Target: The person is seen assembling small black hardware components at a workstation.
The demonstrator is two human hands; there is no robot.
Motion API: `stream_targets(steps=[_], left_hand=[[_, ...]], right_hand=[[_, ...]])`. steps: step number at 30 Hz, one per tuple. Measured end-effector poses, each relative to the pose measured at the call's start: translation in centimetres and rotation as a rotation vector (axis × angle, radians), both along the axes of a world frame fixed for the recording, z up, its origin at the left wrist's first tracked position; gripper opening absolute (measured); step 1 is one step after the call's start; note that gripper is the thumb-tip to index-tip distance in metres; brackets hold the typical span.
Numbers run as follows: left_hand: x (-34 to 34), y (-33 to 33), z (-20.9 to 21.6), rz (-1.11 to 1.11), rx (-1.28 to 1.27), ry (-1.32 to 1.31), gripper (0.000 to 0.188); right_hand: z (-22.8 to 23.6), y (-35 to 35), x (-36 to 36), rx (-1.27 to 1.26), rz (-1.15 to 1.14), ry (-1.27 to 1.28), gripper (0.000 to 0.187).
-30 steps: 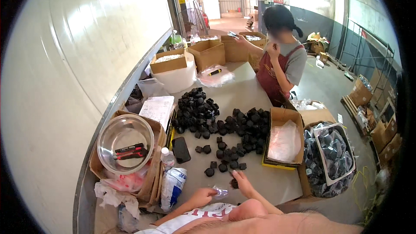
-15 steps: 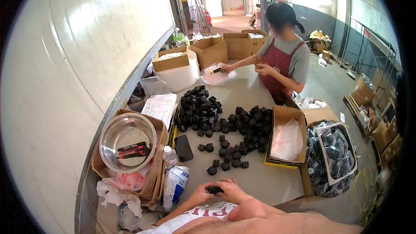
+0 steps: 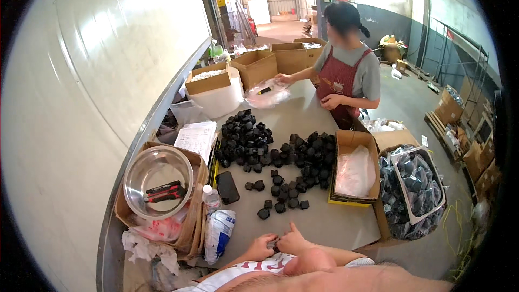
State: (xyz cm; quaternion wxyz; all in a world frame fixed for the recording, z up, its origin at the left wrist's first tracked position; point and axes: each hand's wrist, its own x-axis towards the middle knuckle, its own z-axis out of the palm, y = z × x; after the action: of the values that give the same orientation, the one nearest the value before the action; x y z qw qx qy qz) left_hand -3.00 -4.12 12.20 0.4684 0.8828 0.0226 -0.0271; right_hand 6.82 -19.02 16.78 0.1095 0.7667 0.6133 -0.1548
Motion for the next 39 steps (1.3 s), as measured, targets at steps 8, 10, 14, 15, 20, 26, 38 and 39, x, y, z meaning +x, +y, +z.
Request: stream_targets(steps=[8, 10, 14, 15, 20, 26, 38, 39], left_hand=[[-0.6, 1.6, -1.0, 0.054, -0.118, 0.058, 0.05], [-0.6, 1.6, -1.9, 0.04, -0.123, 0.04, 0.05], [-0.1, 1.9, -6.4, -0.017, -0.105, -0.019, 0.049], [0.1, 2.1, -7.4, -0.041, -0.041, -0.022, 0.049], [0.4, 2.6, -9.5, -0.102, -0.299, 0.067, 0.049], [2.1, 1.9, -4.0, -0.065, -0.376, 0.199, 0.051], [1.5, 1.8, -4.0, -0.083, -0.316, 0.243, 0.053], [1.2, 1.7, -4.5, -0.079, -0.319, 0.237, 0.053]], right_hand=[[-3.3, -1.4, 7.5, 0.683, -0.591, 0.658, 0.031], [-6.0, -1.7, 7.4, 0.668, -0.617, -0.02, 0.04], [-10.5, -3.2, 6.3, 0.668, -0.659, -0.099, 0.049], [-11.6, -3.1, 6.7, 0.684, -0.662, -0.101, 0.049], [-8.7, -3.4, 6.0, 0.741, -0.91, 0.108, 0.055], [-8.4, -2.2, 8.7, 0.758, -0.67, -0.06, 0.054], [-9.6, 0.6, 9.7, 0.657, -0.864, 0.15, 0.05], [-9.4, 0.5, 9.5, 0.656, -0.857, 0.146, 0.05]])
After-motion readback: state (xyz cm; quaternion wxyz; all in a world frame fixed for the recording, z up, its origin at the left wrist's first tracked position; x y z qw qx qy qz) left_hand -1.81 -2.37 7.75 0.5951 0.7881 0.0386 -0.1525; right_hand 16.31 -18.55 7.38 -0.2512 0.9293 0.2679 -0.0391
